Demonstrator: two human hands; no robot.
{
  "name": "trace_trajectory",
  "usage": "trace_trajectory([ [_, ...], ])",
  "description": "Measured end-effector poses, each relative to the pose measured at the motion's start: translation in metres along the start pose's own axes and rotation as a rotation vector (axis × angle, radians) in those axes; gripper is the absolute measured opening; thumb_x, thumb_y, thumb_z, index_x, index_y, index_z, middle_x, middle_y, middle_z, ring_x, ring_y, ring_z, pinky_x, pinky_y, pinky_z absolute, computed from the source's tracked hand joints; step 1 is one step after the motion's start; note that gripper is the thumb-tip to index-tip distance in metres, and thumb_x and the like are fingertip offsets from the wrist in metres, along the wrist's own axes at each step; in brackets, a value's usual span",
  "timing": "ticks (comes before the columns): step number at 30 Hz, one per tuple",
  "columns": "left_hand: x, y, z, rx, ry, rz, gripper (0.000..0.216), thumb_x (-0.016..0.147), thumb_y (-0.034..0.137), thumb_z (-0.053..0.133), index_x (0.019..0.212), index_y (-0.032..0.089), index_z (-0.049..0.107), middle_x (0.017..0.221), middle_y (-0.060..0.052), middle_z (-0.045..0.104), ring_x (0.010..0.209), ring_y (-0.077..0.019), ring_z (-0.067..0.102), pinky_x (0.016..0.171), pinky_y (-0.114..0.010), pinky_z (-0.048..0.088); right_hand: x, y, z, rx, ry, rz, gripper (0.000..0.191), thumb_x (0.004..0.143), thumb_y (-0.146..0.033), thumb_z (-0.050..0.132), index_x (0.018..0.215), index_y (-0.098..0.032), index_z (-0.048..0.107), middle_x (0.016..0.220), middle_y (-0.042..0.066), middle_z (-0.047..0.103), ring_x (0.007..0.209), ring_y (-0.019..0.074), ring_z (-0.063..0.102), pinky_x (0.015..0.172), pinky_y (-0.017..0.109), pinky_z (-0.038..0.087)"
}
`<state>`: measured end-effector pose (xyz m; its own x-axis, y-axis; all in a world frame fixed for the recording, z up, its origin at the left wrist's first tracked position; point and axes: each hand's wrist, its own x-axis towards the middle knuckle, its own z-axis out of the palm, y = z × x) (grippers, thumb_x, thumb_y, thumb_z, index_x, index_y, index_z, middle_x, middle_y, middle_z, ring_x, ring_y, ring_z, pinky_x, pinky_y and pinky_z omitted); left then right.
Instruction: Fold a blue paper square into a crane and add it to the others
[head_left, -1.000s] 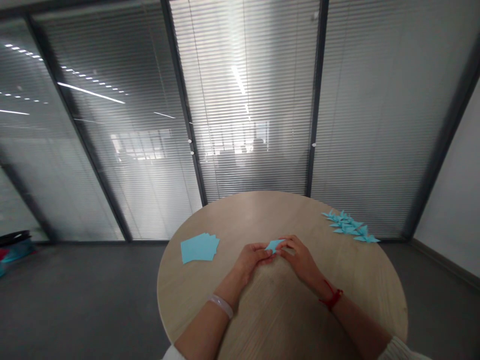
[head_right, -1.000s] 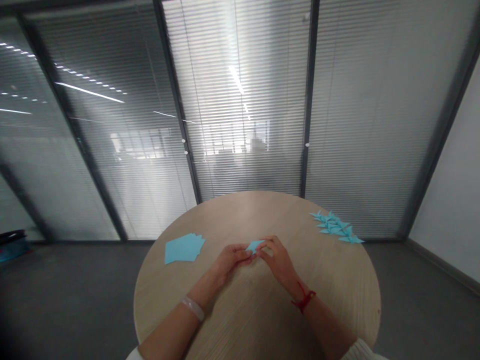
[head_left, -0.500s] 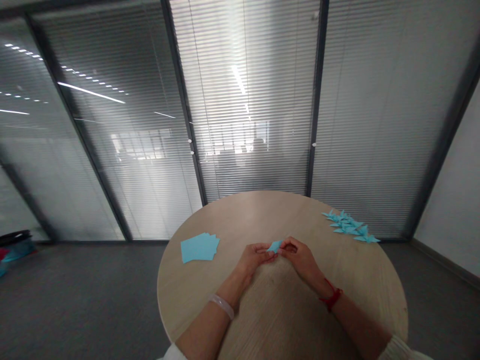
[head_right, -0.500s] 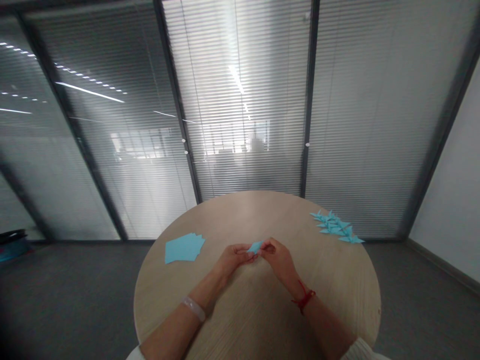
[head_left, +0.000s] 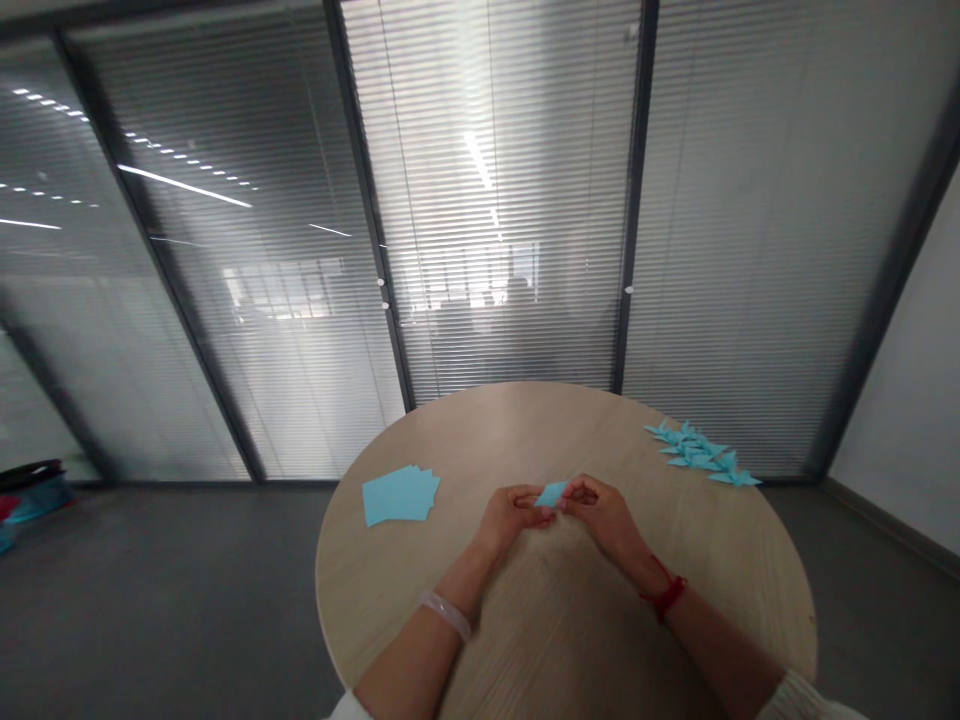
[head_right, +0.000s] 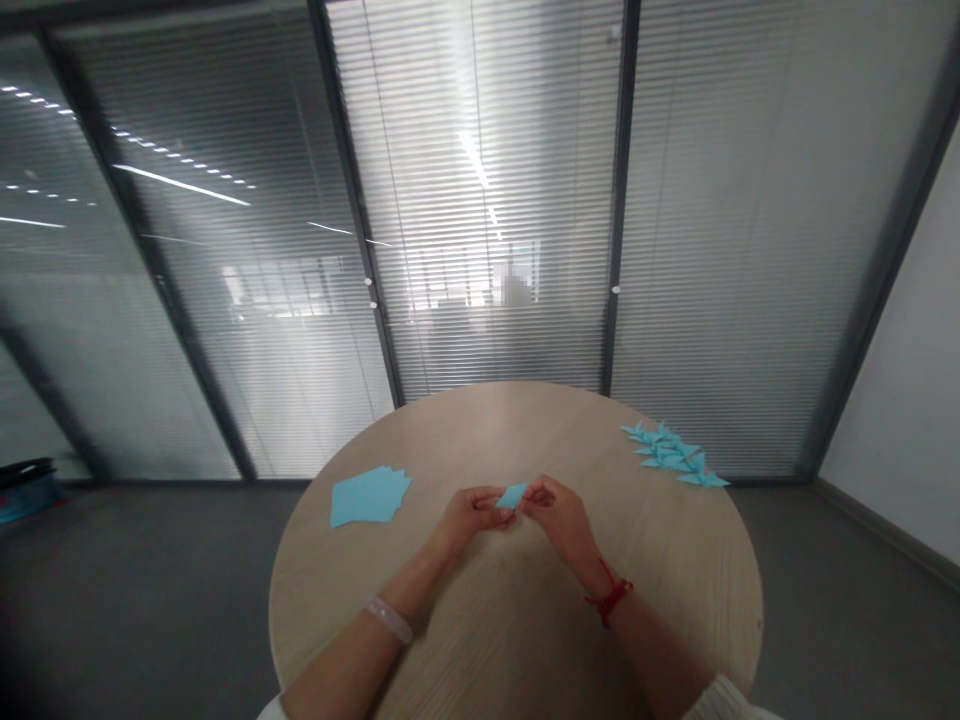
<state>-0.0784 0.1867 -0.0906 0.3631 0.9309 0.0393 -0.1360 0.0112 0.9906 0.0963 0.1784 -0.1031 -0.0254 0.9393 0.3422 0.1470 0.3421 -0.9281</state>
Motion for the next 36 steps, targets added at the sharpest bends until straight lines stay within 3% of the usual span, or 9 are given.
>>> trace_trajectory([
  [9,-0.0049,0.0023,-0.0007,-0.039,0.000,0.009,0.043,0.057,0.031,0.082,0.093,0.009,0.072,0.078,-0.010,0.072,0.068,-0.0161,0.064,0.071,-0.028,0.051,-0.0019,-0.0081,-0.0020,0.077,-0.021,0.003,0.027,0.066,-0.036,0.069,0.087,-0.020,0.060,0.063,0.000,0.067,0.062,0.0193,0.063,0.061,0.029,0.046],
  [14,-0.0072,0.0057,0.0001,-0.086,0.017,-0.051,0.047,0.055,0.031,0.083,0.094,0.009,0.072,0.083,-0.011,0.072,0.073,-0.0175,0.065,0.079,-0.031,0.050,-0.0003,-0.0054,0.0007,0.198,0.014,0.068,0.055,0.065,-0.041,0.072,0.110,-0.019,0.049,0.067,0.000,0.069,0.065,0.0202,0.066,0.065,0.032,0.050],
  [20,-0.0067,0.0051,-0.0001,-0.095,0.013,-0.058,0.050,0.054,0.031,0.084,0.096,0.008,0.071,0.085,-0.012,0.072,0.076,-0.0194,0.066,0.081,-0.033,0.050,0.0022,0.0007,0.0054,0.177,-0.092,0.129,0.042,0.067,-0.058,0.066,0.070,-0.017,0.056,0.061,0.003,0.064,0.056,0.0165,0.060,0.055,0.027,0.047],
  [28,-0.0047,0.0012,-0.0001,-0.051,0.002,-0.040,0.048,0.055,0.030,0.083,0.097,0.010,0.071,0.086,-0.011,0.072,0.074,-0.0169,0.066,0.077,-0.030,0.051,0.0003,0.0003,0.0019,0.058,-0.121,0.046,0.039,0.077,-0.054,0.056,0.065,-0.017,0.059,0.063,0.003,0.065,0.058,0.0159,0.060,0.059,0.027,0.046],
  [36,-0.0054,0.0041,0.0038,-0.042,-0.001,-0.040,0.052,0.050,0.031,0.086,0.094,0.009,0.070,0.083,-0.011,0.072,0.072,-0.0174,0.066,0.073,-0.030,0.051,-0.0016,-0.0042,0.0017,-0.148,-0.034,0.042,0.036,0.079,-0.049,0.052,0.059,-0.019,0.053,0.055,0.002,0.062,0.052,0.0155,0.057,0.055,0.026,0.041],
])
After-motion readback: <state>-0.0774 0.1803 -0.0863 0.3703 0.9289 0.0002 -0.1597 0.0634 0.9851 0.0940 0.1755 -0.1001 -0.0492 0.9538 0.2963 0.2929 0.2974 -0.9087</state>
